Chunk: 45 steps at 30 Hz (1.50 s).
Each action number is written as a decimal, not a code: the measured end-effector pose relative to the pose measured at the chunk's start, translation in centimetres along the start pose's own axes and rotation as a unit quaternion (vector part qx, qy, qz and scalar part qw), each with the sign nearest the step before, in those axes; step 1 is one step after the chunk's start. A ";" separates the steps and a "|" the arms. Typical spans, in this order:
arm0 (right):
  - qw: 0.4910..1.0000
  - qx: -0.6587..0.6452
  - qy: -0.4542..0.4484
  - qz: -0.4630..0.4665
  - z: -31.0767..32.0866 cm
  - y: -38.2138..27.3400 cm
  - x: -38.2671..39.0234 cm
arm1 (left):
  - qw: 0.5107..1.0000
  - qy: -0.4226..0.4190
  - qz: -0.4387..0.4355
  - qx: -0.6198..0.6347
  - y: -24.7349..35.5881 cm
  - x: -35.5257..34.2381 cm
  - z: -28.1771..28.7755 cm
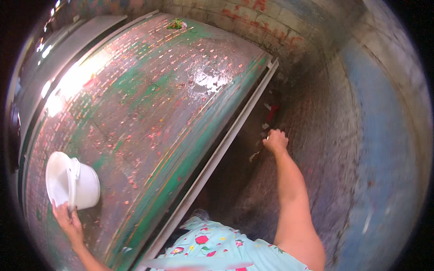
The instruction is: The person scrubs a large green metal surface with a cloth and water from a white bucket. They repeatedly wipe the surface, moving the bucket as needed, and continue scrubbing different sections of the large panel.
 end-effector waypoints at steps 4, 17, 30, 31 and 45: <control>0.998 0.045 -0.033 -0.005 -0.7 5.6 -6.7 | 1.000 -0.017 -0.002 0.010 8.0 -4.5 -3.3; 0.995 -0.044 -0.064 -0.065 -0.7 21.7 -33.6 | 0.995 0.001 0.094 -0.018 30.1 -12.8 -9.7; 0.880 -0.345 0.250 0.209 15.6 24.4 -69.8 | 0.955 0.017 0.262 -0.138 46.2 -16.6 -15.3; 0.860 -0.370 0.250 0.248 17.3 21.2 -70.8 | 0.952 0.009 0.269 -0.143 46.3 -16.8 -15.8; 0.689 -0.219 0.186 0.665 22.3 -21.8 -50.7 | 0.911 0.189 0.258 -0.263 47.8 -16.8 -20.2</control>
Point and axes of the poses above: each hand's wrist, its own x-axis away from the middle knuckle, its own z-axis out of the back of the hand, y = z × x, the point moved 10 cm from there along -x, towards the middle knuckle, and after that the axes turned 10 degrees about z, right-handed, at the moved point
